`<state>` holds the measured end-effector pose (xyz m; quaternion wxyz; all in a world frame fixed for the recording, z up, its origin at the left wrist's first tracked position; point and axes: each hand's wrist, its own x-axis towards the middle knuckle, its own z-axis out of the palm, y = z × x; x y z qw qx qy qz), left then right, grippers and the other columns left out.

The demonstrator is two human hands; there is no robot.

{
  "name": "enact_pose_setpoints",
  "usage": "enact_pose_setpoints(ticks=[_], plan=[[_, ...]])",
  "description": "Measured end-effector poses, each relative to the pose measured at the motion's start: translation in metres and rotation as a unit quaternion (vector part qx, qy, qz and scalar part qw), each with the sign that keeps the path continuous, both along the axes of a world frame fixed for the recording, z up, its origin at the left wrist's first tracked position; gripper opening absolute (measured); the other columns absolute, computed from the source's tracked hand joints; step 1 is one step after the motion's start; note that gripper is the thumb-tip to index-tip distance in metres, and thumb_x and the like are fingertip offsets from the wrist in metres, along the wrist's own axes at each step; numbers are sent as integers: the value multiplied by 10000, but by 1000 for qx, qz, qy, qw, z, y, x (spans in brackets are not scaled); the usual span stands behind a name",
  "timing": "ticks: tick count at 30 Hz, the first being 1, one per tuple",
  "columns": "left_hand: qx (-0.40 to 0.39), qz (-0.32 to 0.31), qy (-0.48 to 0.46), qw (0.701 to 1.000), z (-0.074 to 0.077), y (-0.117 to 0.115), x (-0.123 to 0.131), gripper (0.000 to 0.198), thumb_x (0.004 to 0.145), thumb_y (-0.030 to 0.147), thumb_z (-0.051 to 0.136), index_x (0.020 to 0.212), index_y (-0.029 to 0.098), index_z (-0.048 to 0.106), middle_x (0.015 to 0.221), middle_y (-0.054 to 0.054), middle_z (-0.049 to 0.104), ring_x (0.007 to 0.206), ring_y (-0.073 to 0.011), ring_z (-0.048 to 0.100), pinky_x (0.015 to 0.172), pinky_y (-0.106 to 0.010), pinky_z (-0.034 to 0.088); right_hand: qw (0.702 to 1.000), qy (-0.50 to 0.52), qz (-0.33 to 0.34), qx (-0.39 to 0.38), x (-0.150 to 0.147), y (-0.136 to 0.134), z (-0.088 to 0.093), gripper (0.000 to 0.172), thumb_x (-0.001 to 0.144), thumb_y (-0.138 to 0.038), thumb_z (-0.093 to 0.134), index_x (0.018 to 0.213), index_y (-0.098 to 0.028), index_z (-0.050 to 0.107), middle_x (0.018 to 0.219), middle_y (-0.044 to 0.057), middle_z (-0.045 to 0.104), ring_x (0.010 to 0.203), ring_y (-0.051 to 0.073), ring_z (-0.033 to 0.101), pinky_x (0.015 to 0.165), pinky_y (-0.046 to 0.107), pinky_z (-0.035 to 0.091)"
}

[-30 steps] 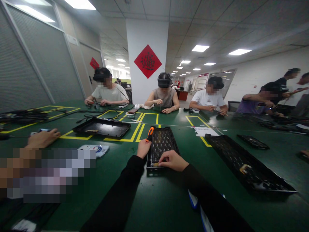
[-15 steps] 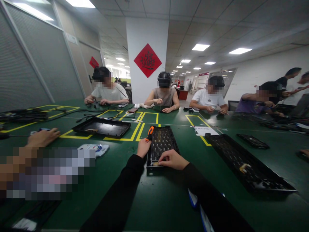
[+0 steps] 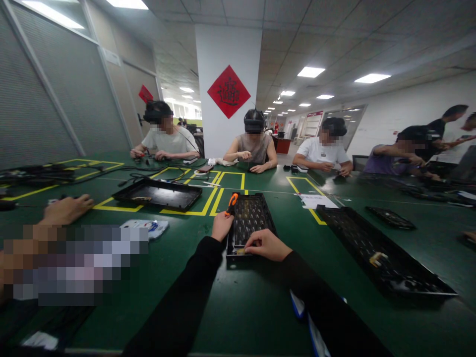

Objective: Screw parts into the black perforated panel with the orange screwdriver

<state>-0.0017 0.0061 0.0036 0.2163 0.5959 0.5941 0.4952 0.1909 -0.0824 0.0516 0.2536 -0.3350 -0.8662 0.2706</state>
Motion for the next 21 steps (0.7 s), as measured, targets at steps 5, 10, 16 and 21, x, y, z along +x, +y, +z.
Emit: enact_pose_setpoints(ticks=[5,10,16,21], plan=[[-5,3,-13,1000,2,-1,1,218,626,217,447,464,177,307,441,49,312,481,-82,298,481,-226,196,1000,0,1,-4,0,0,0,273,717,-379,625,792,-129,703,639,19,601,538,77,426,494,197,306],[1,-1,-8,1000,-1,-1,0,194,630,224,439,469,173,344,445,45,331,480,-84,307,481,-228,197,1000,-8,-1,-13,0,1,-2,283,719,-393,618,792,-133,703,629,17,607,518,74,417,482,198,295],[7,-1,-2,1000,-4,2,-1,200,630,237,437,471,174,333,449,45,342,475,-82,314,481,-229,201,1000,7,1,5,0,0,-1,267,716,-382,626,791,-137,702,675,22,607,546,77,431,502,199,312],[18,-9,-2,1000,-7,4,-2,207,638,246,436,480,174,323,462,44,344,480,-81,321,481,-223,211,1000,10,8,6,0,1,-2,254,703,-376,643,791,-145,703,689,19,610,556,77,433,511,199,319]])
